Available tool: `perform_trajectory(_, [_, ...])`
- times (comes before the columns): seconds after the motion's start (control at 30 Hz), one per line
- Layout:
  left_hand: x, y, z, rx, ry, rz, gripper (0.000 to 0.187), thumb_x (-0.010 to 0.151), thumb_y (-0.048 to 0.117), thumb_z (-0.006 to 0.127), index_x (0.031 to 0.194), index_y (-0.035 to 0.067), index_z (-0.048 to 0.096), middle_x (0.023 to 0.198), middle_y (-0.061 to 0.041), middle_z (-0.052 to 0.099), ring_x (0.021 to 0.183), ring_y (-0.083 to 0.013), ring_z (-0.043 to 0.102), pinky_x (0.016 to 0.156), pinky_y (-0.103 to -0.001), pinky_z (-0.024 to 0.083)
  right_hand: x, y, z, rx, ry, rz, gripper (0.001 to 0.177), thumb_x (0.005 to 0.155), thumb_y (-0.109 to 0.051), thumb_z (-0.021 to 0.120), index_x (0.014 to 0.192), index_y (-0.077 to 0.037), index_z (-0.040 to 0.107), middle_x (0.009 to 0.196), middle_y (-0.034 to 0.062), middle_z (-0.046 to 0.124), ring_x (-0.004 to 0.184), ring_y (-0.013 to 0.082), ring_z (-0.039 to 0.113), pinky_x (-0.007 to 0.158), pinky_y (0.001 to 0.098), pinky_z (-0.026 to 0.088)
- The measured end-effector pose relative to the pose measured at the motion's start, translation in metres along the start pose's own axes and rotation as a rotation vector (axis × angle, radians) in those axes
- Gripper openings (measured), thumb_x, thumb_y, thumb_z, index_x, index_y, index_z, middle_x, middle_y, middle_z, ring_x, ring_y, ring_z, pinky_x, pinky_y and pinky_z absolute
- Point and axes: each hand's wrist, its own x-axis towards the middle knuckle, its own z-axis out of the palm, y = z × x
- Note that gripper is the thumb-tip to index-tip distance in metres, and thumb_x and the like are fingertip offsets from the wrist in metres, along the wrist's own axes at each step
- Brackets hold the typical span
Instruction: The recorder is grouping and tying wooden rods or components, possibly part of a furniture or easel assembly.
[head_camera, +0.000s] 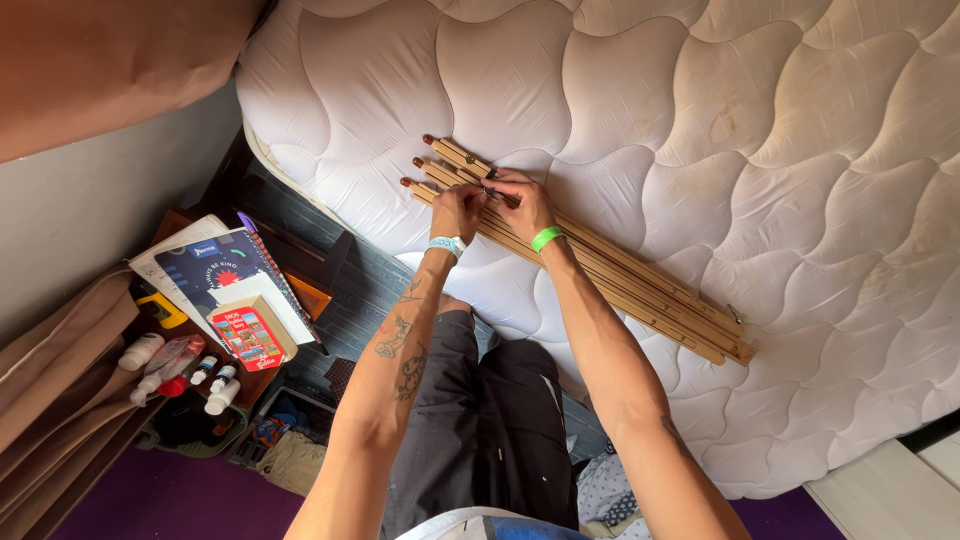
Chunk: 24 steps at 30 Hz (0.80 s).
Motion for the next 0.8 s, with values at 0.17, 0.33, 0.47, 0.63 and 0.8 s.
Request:
perform_trajectory(0.17, [-0.003, 0.019, -0.011, -0.205, -0.045, -0.267, 0.019, 0.088, -0.002, 0.071, 0.106, 0.000, 0.064, 0.081, -0.011, 0.075, 0.071, -0.0205, 0.072, 0.067, -0.033, 0.058, -0.002, 0.003, -0.004, 0.060, -0.115, 0.014, 0.051, 0.079, 0.012, 0.061, 0.119, -0.013, 0.078, 0.127, 0.0126, 0.069, 0.136, 0.0293, 0.057, 0.108, 0.0379, 0.051])
perform_trajectory(0.33, [-0.004, 0.001, -0.001, -0.235, -0.037, -0.145, 0.039, 0.078, -0.014, 0.073, 0.113, 0.002, 0.066, 0.086, -0.007, 0.074, 0.079, -0.0142, 0.074, 0.074, -0.028, 0.064, 0.001, 0.006, -0.002, 0.015, -0.135, 0.007, 0.037, 0.088, 0.009, 0.063, 0.113, -0.013, 0.079, 0.121, 0.0100, 0.068, 0.132, 0.0287, 0.060, 0.103, 0.0365, 0.054])
perform_trajectory(0.47, [-0.005, 0.009, -0.002, -0.220, -0.017, -0.150, 0.044, 0.072, -0.006, 0.086, 0.111, 0.004, 0.070, 0.086, -0.005, 0.073, 0.077, -0.0135, 0.073, 0.074, -0.028, 0.065, 0.005, 0.016, -0.001, -0.042, -0.172, -0.024, 0.040, 0.086, 0.012, 0.061, 0.112, -0.012, 0.080, 0.113, 0.0116, 0.068, 0.131, 0.0314, 0.060, 0.104, 0.0396, 0.052])
perform_trajectory(0.63, [-0.009, 0.017, 0.000, -0.183, 0.034, -0.149, 0.045, 0.070, -0.005, 0.087, 0.111, 0.004, 0.070, 0.087, -0.008, 0.073, 0.076, -0.0166, 0.071, 0.071, -0.029, 0.064, 0.008, 0.019, -0.001, -0.032, -0.178, -0.015, 0.042, 0.084, 0.012, 0.061, 0.112, -0.013, 0.080, 0.109, 0.0123, 0.069, 0.128, 0.0317, 0.061, 0.102, 0.0398, 0.052])
perform_trajectory(0.8, [-0.015, 0.014, 0.008, -0.053, 0.134, -0.095, 0.041, 0.075, -0.007, 0.078, 0.113, 0.003, 0.066, 0.095, -0.014, 0.072, 0.079, -0.0243, 0.073, 0.073, -0.036, 0.061, 0.009, 0.012, -0.002, -0.165, -0.187, -0.051, 0.037, 0.083, 0.007, 0.069, 0.111, -0.014, 0.081, 0.110, 0.0128, 0.071, 0.123, 0.0321, 0.062, 0.102, 0.0411, 0.050])
